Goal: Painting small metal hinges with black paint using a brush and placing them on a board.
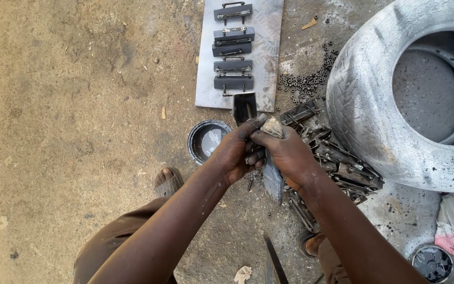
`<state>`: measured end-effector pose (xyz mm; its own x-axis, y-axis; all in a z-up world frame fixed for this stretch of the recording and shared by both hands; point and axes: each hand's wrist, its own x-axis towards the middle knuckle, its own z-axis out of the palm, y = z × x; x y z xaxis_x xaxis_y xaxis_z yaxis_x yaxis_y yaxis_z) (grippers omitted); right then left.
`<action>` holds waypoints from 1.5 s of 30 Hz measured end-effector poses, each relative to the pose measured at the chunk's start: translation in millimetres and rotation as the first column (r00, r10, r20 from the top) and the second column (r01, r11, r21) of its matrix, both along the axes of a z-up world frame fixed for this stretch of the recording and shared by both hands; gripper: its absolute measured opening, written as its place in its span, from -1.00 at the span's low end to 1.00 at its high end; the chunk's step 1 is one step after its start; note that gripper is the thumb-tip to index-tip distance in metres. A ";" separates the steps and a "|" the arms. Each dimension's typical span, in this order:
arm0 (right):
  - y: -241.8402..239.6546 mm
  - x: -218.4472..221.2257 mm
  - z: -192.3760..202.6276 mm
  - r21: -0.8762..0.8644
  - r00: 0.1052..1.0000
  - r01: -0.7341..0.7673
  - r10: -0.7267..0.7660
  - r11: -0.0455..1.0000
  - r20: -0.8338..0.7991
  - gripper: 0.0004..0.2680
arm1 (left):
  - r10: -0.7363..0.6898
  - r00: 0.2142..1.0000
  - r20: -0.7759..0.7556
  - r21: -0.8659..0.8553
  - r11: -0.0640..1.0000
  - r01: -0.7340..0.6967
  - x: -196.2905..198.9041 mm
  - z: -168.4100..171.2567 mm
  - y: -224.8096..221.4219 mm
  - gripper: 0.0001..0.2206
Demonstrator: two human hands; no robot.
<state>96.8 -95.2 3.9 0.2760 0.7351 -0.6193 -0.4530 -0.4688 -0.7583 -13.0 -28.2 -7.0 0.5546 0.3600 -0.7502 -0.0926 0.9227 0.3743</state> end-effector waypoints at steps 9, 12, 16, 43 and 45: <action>6.1 13.9 17.0 0.027 0.982 -0.189 0.189 0.982 -0.005 -0.86 | -0.234 0.762 -0.604 0.384 0.752 0.536 -34.6 -21.6 39.0 -0.41; 8.3 18.8 23.5 0.153 0.988 -0.151 0.145 0.977 0.047 -0.74 | -0.177 0.692 -0.700 0.427 0.673 0.604 -48.4 28.4 52.9 -0.33; 8.5 16.3 30.6 -0.338 0.776 -0.383 0.498 0.860 0.387 -0.35 | -0.075 0.455 -0.887 0.316 0.619 0.719 -72.4 84.7 80.8 -0.17; 70.8 -66.3 -280.8 -0.477 0.649 -0.202 0.482 0.855 0.589 -0.87 | 0.060 0.517 -0.854 0.466 0.531 0.708 -91.5 105.8 123.8 -0.36; 67.2 -71.4 -283.8 -0.539 0.582 -0.232 0.559 0.810 0.590 -0.85 | 0.072 0.529 -0.845 0.481 0.533 0.696 -91.2 105.3 122.5 -0.35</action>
